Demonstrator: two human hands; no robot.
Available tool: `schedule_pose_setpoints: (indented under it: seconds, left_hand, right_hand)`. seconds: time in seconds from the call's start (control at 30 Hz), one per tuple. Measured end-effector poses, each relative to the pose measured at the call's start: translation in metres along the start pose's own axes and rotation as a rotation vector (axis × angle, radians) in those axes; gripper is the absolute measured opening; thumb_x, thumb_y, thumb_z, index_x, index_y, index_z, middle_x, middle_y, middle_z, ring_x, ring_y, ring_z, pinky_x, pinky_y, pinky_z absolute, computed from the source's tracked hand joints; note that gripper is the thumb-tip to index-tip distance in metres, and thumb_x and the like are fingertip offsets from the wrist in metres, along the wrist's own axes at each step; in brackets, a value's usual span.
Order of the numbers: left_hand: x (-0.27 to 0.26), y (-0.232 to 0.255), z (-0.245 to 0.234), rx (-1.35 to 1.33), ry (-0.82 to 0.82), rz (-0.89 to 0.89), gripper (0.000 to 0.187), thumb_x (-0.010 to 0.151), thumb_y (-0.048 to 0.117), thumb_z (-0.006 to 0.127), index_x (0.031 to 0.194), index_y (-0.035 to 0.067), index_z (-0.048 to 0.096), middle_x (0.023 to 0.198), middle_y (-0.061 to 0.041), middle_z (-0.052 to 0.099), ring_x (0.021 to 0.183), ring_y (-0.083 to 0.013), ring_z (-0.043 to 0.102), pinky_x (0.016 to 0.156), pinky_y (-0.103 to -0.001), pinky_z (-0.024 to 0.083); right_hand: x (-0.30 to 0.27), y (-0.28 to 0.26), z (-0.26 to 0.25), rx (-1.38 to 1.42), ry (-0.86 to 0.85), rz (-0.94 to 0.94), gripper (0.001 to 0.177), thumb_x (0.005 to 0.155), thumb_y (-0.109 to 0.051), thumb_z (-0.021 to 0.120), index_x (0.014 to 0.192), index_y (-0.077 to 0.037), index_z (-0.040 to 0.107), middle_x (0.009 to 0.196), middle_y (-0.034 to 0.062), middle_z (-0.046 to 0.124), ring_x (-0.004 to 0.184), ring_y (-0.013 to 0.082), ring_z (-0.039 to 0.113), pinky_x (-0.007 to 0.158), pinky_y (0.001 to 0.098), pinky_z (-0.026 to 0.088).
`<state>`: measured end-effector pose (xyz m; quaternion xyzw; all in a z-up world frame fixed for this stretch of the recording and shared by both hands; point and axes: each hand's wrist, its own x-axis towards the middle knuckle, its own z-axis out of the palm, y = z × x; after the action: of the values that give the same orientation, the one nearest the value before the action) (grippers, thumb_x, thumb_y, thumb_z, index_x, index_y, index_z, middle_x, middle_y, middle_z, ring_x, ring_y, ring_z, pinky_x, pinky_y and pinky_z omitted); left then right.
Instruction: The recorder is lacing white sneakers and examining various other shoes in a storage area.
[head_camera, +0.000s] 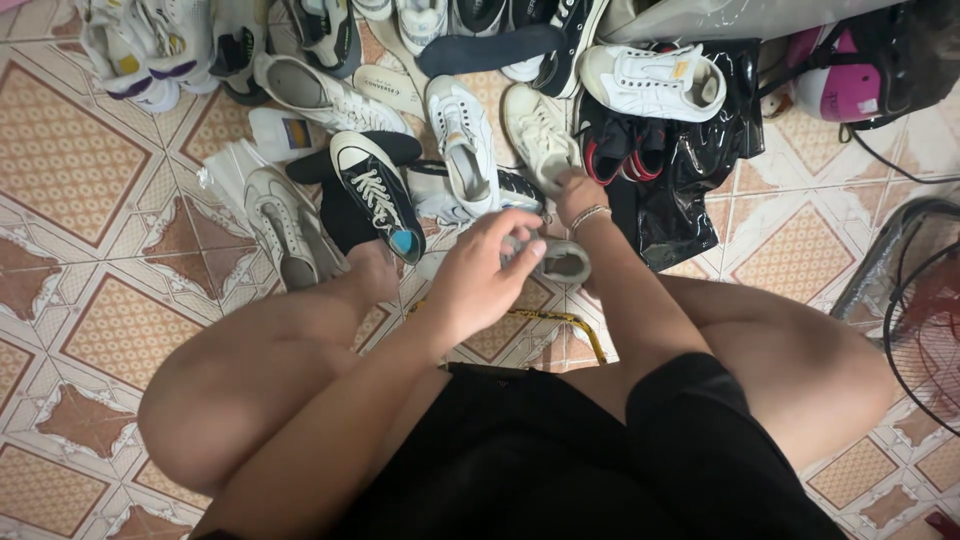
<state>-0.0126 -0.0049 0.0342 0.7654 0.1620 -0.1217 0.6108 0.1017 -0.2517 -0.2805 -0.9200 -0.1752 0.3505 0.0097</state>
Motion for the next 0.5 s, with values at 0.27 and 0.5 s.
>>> schedule_pose_setpoints:
  seconds: [0.27, 0.5]
  left_hand:
    - [0.025, 0.0, -0.009, -0.325, 0.284, -0.099, 0.04, 0.106, 0.037, 0.052, 0.136, 0.011, 0.058, 0.13, -0.009, 0.067, 0.103, -0.0226, 0.067, 0.084, -0.033, 0.055]
    - [0.028, 0.031, -0.024, -0.654, 0.37, 0.027, 0.068, 0.104, 0.051, 0.044, 0.156, 0.01, 0.03, 0.142, -0.013, 0.055, 0.118, -0.0225, 0.062, 0.091, -0.034, 0.054]
  right_hand:
    - [-0.089, -0.059, -0.204, 0.809, -0.064, -0.23, 0.028, 0.104, -0.028, 0.068, 0.107, 0.0, 0.068, 0.083, 0.0093, 0.065, 0.073, 0.0137, 0.056, 0.069, 0.0312, 0.048]
    - [-0.206, -0.078, -0.297, 0.964, 0.019, -0.612, 0.019, 0.106, -0.014, 0.063, 0.119, 0.0, 0.063, 0.108, 0.0014, 0.062, 0.099, 0.0075, 0.055, 0.09, 0.0266, 0.047]
